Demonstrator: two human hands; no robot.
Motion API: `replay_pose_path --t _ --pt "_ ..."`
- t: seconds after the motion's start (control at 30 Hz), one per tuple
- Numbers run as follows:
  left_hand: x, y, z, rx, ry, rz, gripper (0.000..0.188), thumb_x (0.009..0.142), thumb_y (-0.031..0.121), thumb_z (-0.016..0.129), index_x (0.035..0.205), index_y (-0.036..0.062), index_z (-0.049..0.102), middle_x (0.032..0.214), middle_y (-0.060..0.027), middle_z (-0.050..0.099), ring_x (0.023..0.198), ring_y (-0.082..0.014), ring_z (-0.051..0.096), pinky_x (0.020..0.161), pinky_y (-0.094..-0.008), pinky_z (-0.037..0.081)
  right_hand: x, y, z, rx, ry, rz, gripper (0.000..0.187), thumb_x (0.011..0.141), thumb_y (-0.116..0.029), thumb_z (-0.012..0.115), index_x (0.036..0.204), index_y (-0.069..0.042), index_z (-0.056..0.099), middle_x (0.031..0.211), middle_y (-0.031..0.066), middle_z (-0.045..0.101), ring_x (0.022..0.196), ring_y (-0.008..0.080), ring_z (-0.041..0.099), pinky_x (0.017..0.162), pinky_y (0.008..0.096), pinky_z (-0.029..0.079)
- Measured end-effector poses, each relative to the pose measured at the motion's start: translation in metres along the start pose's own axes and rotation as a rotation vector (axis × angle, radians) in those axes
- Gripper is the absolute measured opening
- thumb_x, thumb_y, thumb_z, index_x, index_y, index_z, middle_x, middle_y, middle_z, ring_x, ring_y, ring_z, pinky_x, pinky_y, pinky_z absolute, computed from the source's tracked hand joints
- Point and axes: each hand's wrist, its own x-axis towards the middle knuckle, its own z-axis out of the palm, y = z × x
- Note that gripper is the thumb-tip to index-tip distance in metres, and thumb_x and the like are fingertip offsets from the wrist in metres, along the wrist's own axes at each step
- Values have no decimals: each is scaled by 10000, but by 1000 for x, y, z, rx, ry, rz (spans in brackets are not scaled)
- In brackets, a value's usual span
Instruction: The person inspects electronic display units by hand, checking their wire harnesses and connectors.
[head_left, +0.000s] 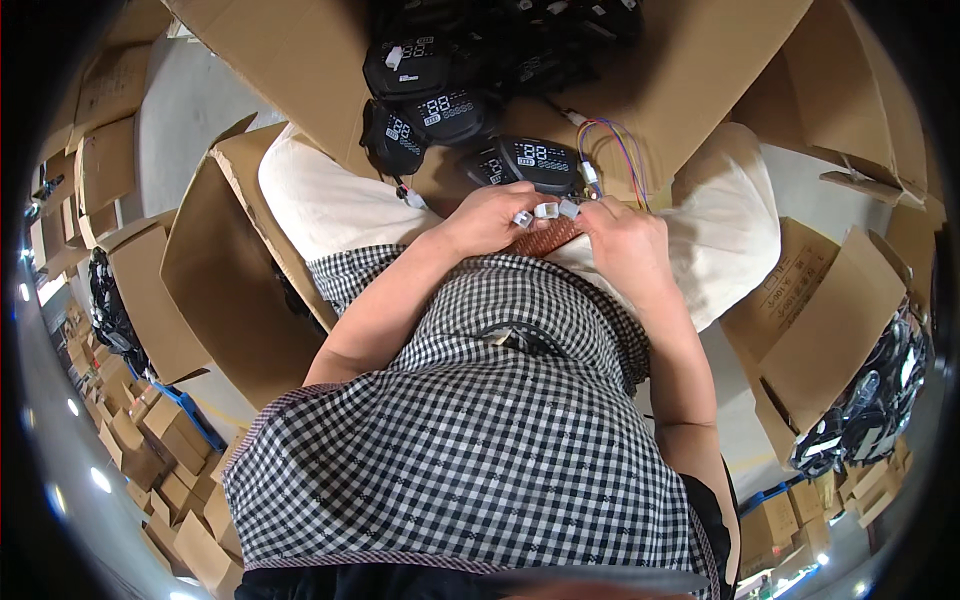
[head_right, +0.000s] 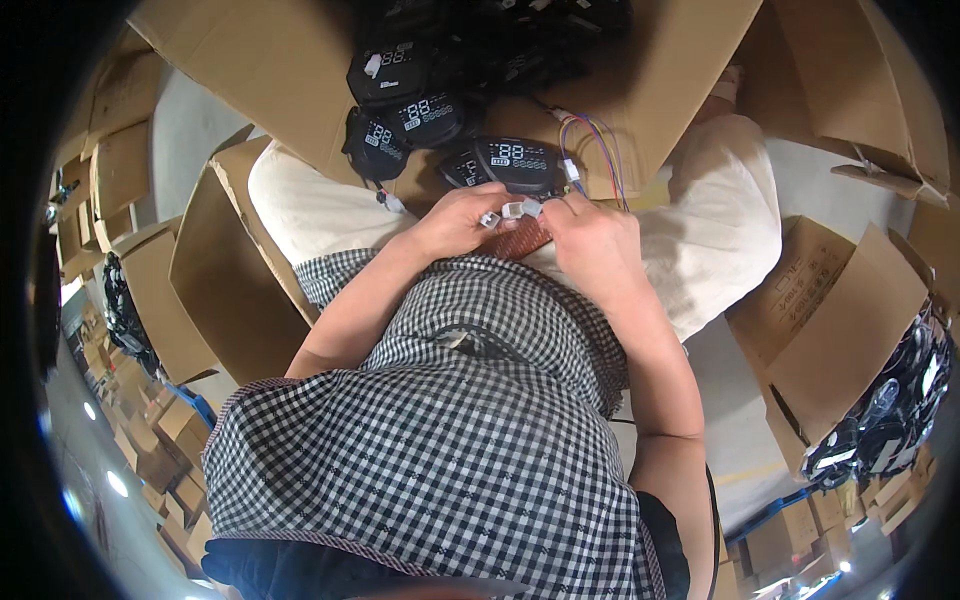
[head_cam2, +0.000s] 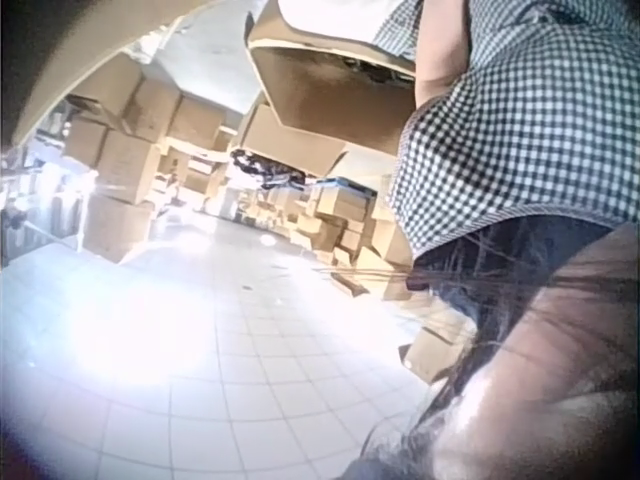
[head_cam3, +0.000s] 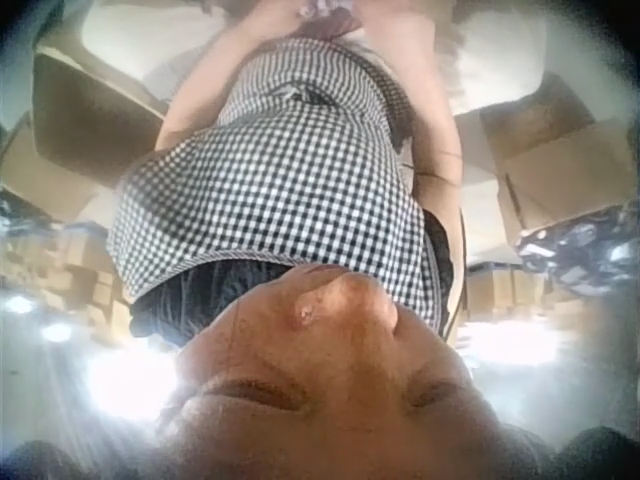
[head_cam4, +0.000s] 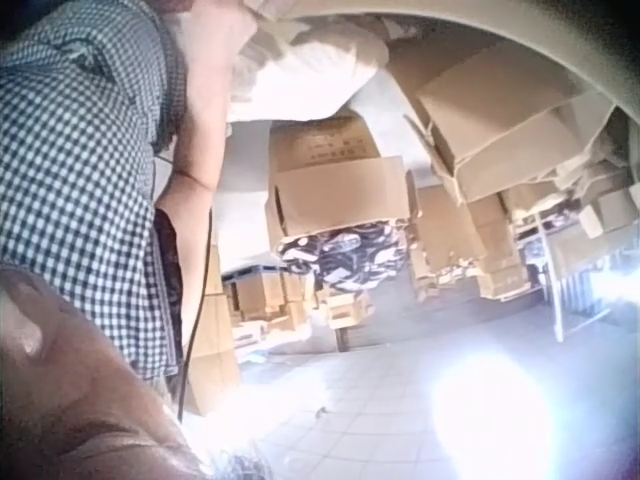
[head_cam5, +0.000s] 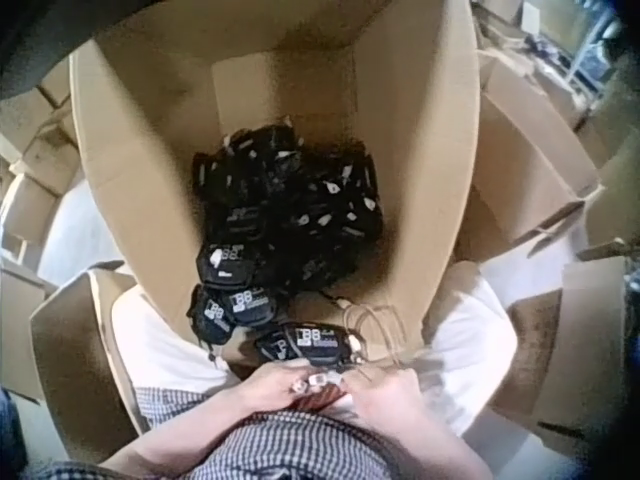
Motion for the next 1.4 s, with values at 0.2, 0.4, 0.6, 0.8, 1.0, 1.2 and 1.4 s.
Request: replay_pose_path --t 0.2,0.4,0.6,0.8,1.0,1.2,1.4 --pt "-8 3 -3 129 -123 5 365 819 228 658 1176 156 626 907 -91 610 866 -304 609 732 -405 484 8 -2 -4 -285 -172 -302 53 681 -127 606 722 -94 614 699 42 609 622 178 632 524 303 502" --pt "-14 7 1 198 -178 32 337 825 288 639 1138 164 633 919 -90 630 894 -303 619 764 -428 480 4 -20 -2 -349 -269 -252 78 689 -136 602 676 -62 625 658 59 610 648 193 640 545 303 514" --pt "-15 13 -8 88 -92 54 307 868 334 603 1112 150 635 851 -93 617 864 -296 616 750 -424 483 3 -10 -2 -285 -307 -323 60 697 -130 601 675 -74 609 659 51 608 646 193 643 538 322 516" --pt "-22 2 5 -96 -40 25 246 864 325 625 969 105 656 803 -97 604 805 -301 608 700 -411 479 1 7 11 53 -292 -199 67 732 -128 605 749 -64 591 694 90 620 659 266 649 571 384 522" --pt "-29 21 -10 -80 -26 -88 343 761 302 734 1011 83 651 821 -87 595 802 -276 606 705 -374 485 17 38 4 -54 -441 77 101 813 -159 567 807 -69 614 772 106 645 718 307 653 624 425 524" --pt "-30 33 -18 -74 113 -104 352 711 172 771 1032 71 668 880 -80 604 852 -239 590 739 -332 476 104 59 42 -251 -286 322 180 837 -194 554 869 -86 695 980 138 655 956 292 616 775 424 519" --pt "-23 61 -21 473 615 -21 279 667 88 705 939 155 694 981 1 654 897 -225 595 798 -348 436 99 119 139 -109 -392 646 313 798 -326 628 1025 -124 704 1192 141 586 1149 345 504 957 414 441"
